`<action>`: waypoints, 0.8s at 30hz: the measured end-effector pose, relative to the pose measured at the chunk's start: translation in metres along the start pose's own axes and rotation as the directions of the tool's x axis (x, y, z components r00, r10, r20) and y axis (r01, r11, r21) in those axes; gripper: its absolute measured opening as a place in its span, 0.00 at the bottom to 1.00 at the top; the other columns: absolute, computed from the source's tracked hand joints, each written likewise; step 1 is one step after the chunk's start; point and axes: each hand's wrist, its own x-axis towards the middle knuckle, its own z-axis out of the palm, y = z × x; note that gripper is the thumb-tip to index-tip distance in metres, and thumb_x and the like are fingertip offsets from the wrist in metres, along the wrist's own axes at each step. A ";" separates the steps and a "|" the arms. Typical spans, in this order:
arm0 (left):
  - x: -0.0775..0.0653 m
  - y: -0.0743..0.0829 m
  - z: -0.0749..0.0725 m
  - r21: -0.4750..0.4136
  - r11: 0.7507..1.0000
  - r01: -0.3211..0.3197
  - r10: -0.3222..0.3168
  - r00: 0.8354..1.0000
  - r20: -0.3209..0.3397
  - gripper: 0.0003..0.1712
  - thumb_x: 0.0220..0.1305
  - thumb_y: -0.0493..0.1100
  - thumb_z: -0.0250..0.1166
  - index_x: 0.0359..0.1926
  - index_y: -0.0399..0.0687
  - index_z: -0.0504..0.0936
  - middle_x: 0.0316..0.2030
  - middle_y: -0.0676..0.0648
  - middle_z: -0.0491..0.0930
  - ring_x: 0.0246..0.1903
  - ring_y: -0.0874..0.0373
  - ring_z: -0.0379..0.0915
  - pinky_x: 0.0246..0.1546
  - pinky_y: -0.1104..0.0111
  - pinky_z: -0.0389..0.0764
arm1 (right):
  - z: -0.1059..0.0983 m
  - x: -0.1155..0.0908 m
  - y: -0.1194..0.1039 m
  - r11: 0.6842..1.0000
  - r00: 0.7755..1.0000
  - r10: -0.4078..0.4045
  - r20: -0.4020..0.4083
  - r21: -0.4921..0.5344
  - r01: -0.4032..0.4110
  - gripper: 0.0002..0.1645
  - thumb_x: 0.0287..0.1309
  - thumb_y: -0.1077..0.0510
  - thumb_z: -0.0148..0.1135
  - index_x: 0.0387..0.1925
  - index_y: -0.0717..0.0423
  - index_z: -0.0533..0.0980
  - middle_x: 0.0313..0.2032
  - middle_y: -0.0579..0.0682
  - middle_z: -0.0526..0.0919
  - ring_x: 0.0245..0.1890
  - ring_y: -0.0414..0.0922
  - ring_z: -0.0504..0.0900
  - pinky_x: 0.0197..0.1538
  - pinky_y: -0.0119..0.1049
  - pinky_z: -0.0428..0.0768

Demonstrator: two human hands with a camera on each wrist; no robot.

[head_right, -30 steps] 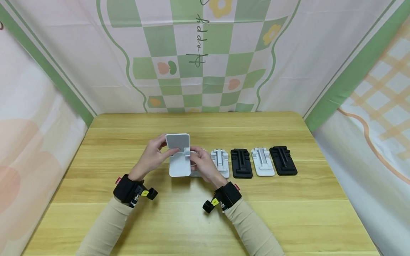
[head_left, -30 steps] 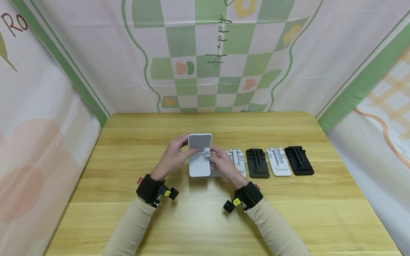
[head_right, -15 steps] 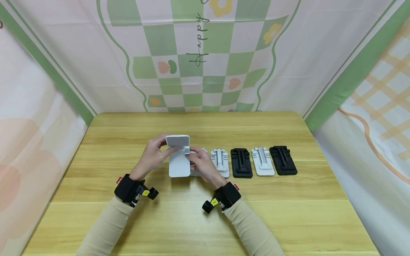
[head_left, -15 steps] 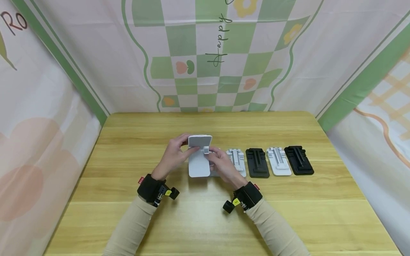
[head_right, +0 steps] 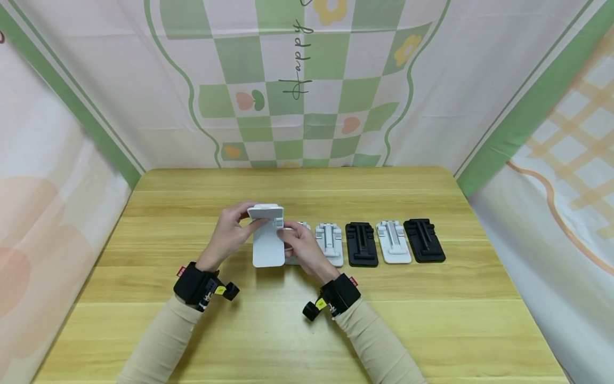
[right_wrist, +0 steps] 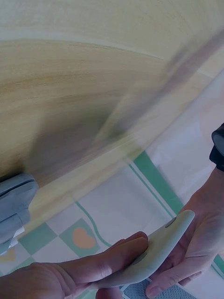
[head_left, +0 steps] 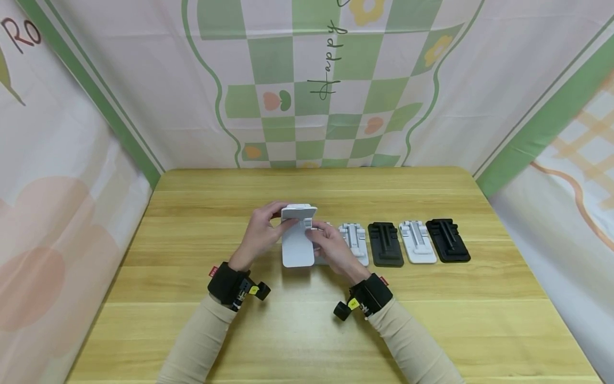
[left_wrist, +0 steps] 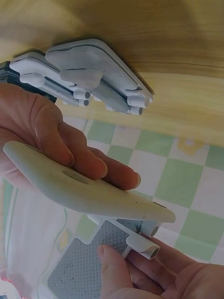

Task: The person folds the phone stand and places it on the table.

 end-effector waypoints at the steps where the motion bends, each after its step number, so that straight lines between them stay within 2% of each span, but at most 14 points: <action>1: 0.000 0.000 0.000 0.000 1.000 -0.001 0.001 1.000 -0.002 0.18 0.59 0.28 0.74 0.51 0.31 0.84 0.47 0.36 0.86 0.46 0.43 0.85 0.49 0.55 0.87 | 0.000 0.000 0.000 1.000 1.000 0.002 -0.002 0.000 -0.002 0.30 0.77 0.60 0.50 0.72 0.73 0.59 0.58 0.70 0.80 0.42 0.41 0.89 0.45 0.39 0.88; 15: -0.002 -0.001 0.001 0.009 1.000 0.005 -0.005 1.000 -0.016 0.18 0.59 0.28 0.74 0.50 0.32 0.84 0.46 0.36 0.86 0.45 0.44 0.85 0.50 0.53 0.86 | 0.002 0.001 0.001 1.000 1.000 0.024 -0.015 -0.002 -0.024 0.30 0.77 0.61 0.49 0.73 0.72 0.59 0.61 0.73 0.77 0.43 0.41 0.89 0.46 0.40 0.88; 24: -0.002 -0.002 0.001 -0.006 1.000 0.007 -0.007 1.000 0.001 0.19 0.59 0.28 0.73 0.53 0.32 0.83 0.48 0.36 0.86 0.46 0.44 0.85 0.50 0.54 0.86 | 0.002 0.001 0.002 1.000 1.000 0.022 -0.008 -0.009 -0.022 0.31 0.78 0.60 0.49 0.73 0.72 0.59 0.62 0.73 0.75 0.44 0.41 0.89 0.47 0.41 0.88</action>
